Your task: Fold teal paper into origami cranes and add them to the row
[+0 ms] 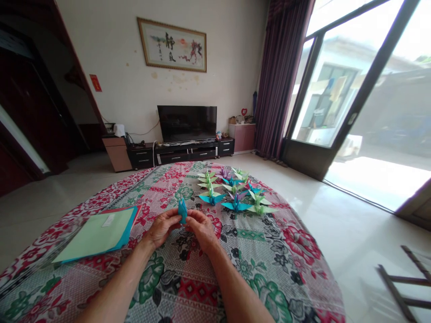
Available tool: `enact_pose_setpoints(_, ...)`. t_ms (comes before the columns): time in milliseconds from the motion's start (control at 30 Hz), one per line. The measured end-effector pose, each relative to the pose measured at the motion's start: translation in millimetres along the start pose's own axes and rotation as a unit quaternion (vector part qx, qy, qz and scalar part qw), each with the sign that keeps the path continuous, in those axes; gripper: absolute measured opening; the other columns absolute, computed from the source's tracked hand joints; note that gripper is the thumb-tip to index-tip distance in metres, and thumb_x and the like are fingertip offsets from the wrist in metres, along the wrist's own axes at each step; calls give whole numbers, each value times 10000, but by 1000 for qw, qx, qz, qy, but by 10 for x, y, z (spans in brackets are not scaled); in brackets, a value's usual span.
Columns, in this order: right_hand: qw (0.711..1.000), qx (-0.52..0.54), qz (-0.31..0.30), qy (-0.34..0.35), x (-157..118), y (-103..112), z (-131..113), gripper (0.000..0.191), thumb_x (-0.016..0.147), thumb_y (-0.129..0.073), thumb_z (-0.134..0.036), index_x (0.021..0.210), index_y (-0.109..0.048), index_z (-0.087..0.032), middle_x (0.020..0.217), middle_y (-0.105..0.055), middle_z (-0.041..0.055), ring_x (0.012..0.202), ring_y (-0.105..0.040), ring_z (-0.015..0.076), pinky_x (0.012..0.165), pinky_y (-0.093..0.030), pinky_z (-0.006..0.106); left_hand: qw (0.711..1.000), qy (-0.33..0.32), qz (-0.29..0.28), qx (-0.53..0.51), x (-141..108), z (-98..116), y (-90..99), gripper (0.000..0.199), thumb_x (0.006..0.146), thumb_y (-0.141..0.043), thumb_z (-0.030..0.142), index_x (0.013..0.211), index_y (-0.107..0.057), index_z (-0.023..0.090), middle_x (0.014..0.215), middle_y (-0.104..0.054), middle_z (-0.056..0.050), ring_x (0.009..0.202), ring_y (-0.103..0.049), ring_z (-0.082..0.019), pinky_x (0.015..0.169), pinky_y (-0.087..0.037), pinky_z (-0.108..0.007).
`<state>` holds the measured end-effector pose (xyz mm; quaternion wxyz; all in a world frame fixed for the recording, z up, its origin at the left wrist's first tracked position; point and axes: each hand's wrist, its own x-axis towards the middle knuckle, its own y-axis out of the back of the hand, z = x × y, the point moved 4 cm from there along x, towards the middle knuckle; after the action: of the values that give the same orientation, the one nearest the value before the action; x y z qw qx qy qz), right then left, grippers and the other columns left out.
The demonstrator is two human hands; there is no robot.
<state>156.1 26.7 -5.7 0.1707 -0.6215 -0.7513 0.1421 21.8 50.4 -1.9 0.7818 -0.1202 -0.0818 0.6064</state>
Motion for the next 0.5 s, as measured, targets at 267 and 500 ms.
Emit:
enact_pose_setpoints(267,985,128,-84,-78,-10,-41,48,238,681,-725,-244,894,-641,-178,737,-639,-12,642,-602,102,652,-485,257,989,58,-53,-122,-44,-22,-22,250,577,-774,180,818,-714,146,754,-704,-44,636,-625,-134,630,-500,-256)
enact_pose_setpoints(500,989,116,-71,-64,6,-77,23,278,661,-738,-284,876,-605,-168,682,-609,-23,561,-573,83,627,-481,252,979,65,-85,-172,-50,-26,-57,244,615,-757,162,851,-704,130,731,-699,-46,618,-631,-130,604,-514,-243)
